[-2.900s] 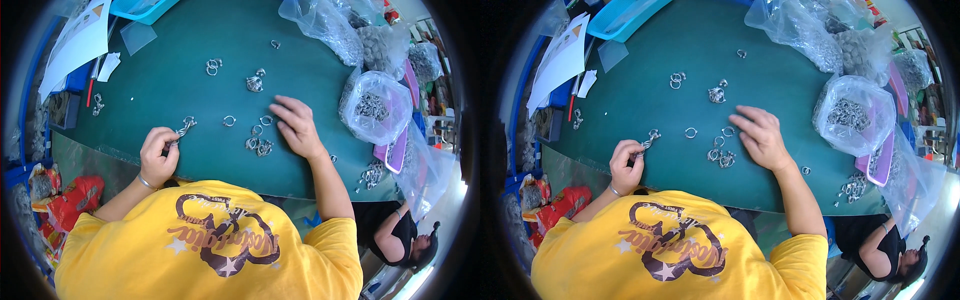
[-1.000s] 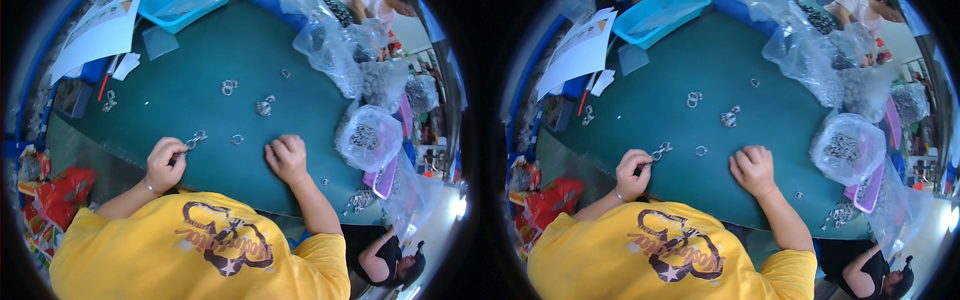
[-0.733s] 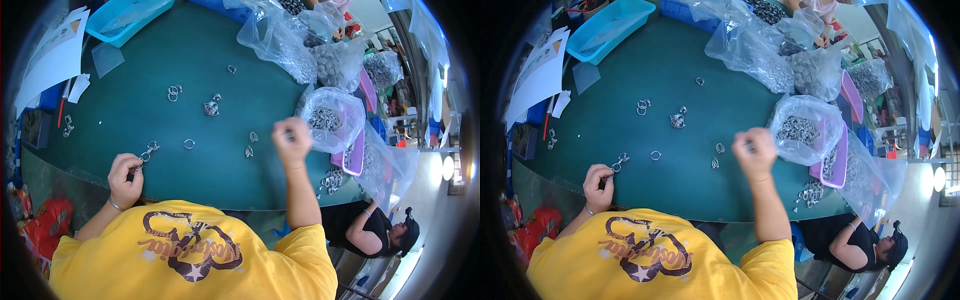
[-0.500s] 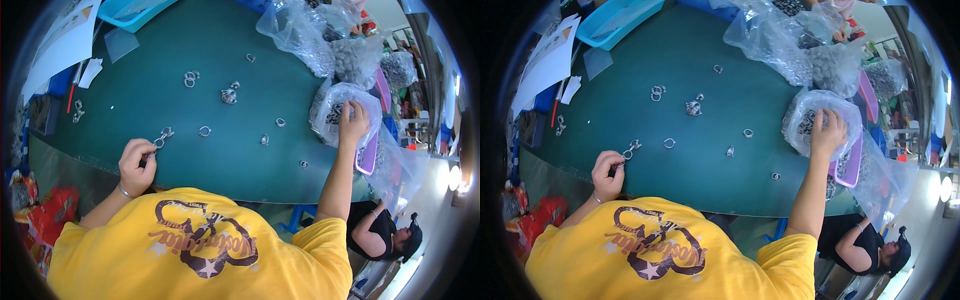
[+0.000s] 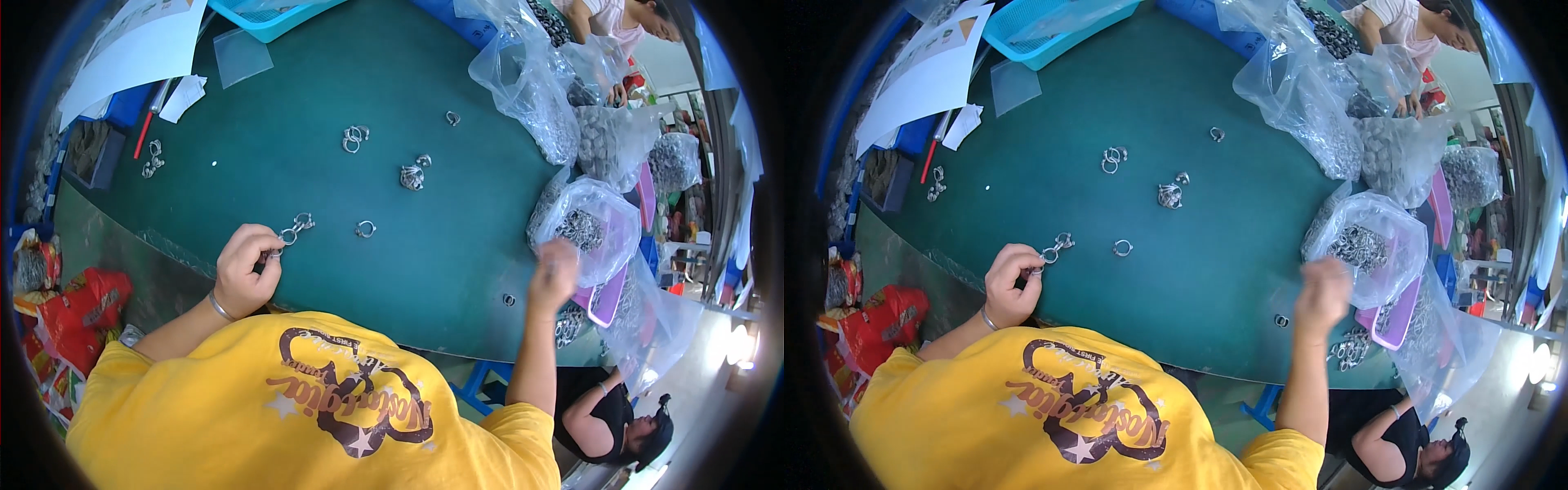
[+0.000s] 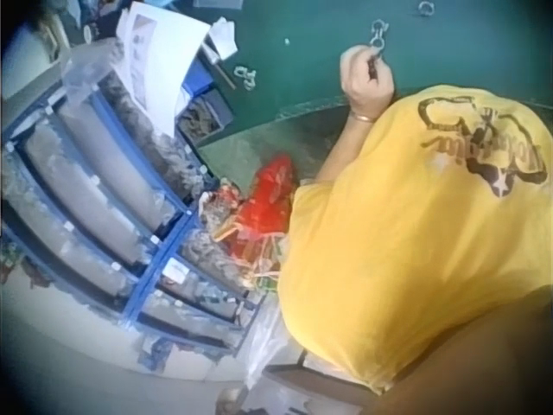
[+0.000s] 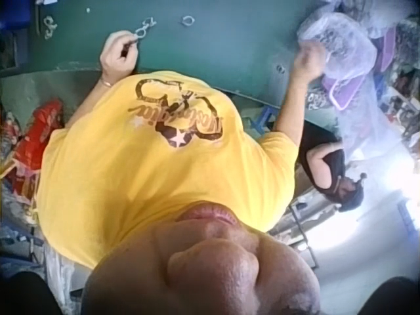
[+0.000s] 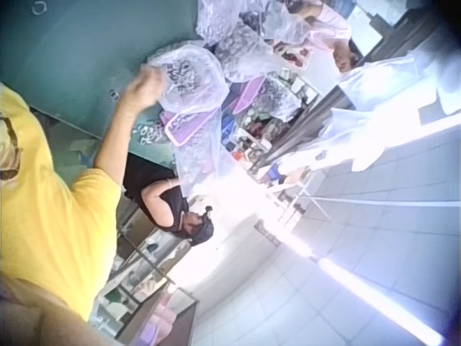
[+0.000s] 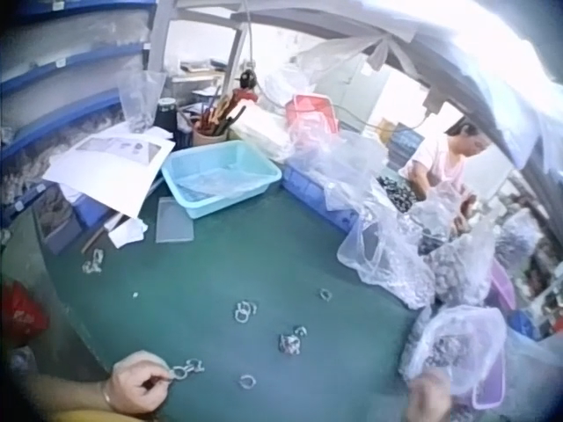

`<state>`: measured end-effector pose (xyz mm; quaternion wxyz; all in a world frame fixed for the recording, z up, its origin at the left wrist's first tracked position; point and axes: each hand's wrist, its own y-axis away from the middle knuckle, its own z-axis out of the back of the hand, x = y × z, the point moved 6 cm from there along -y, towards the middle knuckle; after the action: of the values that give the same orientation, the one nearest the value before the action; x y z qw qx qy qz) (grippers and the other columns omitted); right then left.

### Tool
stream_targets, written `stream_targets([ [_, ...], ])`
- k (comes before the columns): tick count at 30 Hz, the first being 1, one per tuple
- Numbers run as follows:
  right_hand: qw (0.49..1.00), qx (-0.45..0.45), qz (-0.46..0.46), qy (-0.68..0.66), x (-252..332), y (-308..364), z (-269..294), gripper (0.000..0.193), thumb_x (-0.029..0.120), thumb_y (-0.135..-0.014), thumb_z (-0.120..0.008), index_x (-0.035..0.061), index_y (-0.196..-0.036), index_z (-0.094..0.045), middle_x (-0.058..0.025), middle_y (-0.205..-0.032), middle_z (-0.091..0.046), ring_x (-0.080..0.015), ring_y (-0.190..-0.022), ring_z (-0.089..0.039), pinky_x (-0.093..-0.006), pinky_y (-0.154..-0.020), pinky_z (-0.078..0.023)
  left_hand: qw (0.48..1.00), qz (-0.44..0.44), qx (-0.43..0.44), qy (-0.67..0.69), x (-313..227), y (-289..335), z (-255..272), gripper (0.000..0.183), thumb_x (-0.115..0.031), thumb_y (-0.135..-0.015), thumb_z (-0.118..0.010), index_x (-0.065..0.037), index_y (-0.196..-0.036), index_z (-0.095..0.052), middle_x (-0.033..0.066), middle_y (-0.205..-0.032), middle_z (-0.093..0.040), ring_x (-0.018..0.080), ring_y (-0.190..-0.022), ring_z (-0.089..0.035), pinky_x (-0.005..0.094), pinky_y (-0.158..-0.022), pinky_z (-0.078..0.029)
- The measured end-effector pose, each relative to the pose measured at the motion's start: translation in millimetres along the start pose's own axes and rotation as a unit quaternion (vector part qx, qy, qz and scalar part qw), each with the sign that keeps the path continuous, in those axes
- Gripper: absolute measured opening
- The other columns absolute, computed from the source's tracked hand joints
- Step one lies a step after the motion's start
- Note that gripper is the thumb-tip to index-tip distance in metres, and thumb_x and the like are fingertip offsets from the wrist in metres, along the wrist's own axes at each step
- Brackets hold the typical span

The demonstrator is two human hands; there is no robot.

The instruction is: The person assembles metal components to create keychains by hand, writes on small white tags with a red pencil, and places the finished items into a plastic bag.

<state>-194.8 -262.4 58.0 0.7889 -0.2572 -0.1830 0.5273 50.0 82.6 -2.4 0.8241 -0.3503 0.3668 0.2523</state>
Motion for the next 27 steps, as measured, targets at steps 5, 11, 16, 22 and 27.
stream_targets([
  [5, 0.99, -0.135, -0.045, 0.024, -17.3, -67.0, -10.0, 0.01, 0.003, -0.081, -0.066, 0.0016, -0.091, -0.067, -0.0156, -0.105, -0.065, -0.0321, -0.1, -0.059, -0.0422, -0.089, -0.046, 1.0, -0.008, -0.006, 0.0, -0.5, -0.8, 0.6, 0.017, 0.01, -0.073, -0.057, 0.001, -0.088, -0.061, 0.0119, -0.088, -0.059, 0.0178, -0.063, -0.055, 0.0248, -0.056, -0.046],
  [11, 0.96, 0.094, -0.051, -0.26, 79.2, -113.0, -163.8, 0.037, 0.025, -0.087, -0.064, 0.0025, -0.116, -0.062, -0.0231, -0.13, -0.048, -0.0386, -0.119, -0.048, -0.044, -0.1, -0.04, 1.0, -0.002, 0.0, -0.001, -0.1, -2.8, 0.6, 0.016, 0.01, -0.075, -0.056, 0.0, -0.088, -0.06, 0.0119, -0.09, -0.059, 0.0163, -0.065, -0.055, 0.024, -0.058, -0.046],
  [16, 0.949, 0.151, 0.079, -0.264, 92.4, -86.5, -152.3, 0.022, 0.017, -0.082, -0.069, 0.002, -0.097, -0.062, -0.0164, -0.112, -0.057, -0.0366, -0.102, -0.055, -0.0428, -0.086, -0.046, 1.0, -0.005, 0.002, -0.004, 0.6, -2.1, 0.5, 0.016, 0.01, -0.075, -0.058, 0.0, -0.088, -0.061, 0.0116, -0.09, -0.059, 0.0159, -0.065, -0.055, 0.0234, -0.058, -0.046],
  [22, 0.985, 0.074, 0.056, -0.147, 49.1, -17.8, -71.9, 0.015, 0.006, -0.077, -0.072, 0.004, -0.086, -0.061, -0.014, -0.088, -0.06, -0.0327, -0.083, -0.059, -0.0398, -0.072, -0.049, 1.0, 0.001, -0.002, -0.001, -1.8, 0.2, 2.8, 0.017, 0.009, -0.072, -0.058, 0.001, -0.086, -0.061, 0.012, -0.087, -0.06, 0.0196, -0.065, -0.056, 0.026, -0.056, -0.047],
  [27, 0.965, -0.099, -0.055, 0.236, -33.2, -44.7, 15.5, 0.012, 0.008, -0.079, -0.069, 0.0017, -0.089, -0.067, -0.0152, -0.095, -0.064, -0.0325, -0.088, -0.059, -0.0429, -0.079, -0.047, 1.0, -0.002, 0.01, 0.0, -1.5, -0.1, 0.1, 0.017, 0.009, -0.073, -0.058, 0.0, -0.087, -0.061, 0.0121, -0.087, -0.059, 0.0187, -0.065, -0.056, 0.0255, -0.056, -0.047],
])
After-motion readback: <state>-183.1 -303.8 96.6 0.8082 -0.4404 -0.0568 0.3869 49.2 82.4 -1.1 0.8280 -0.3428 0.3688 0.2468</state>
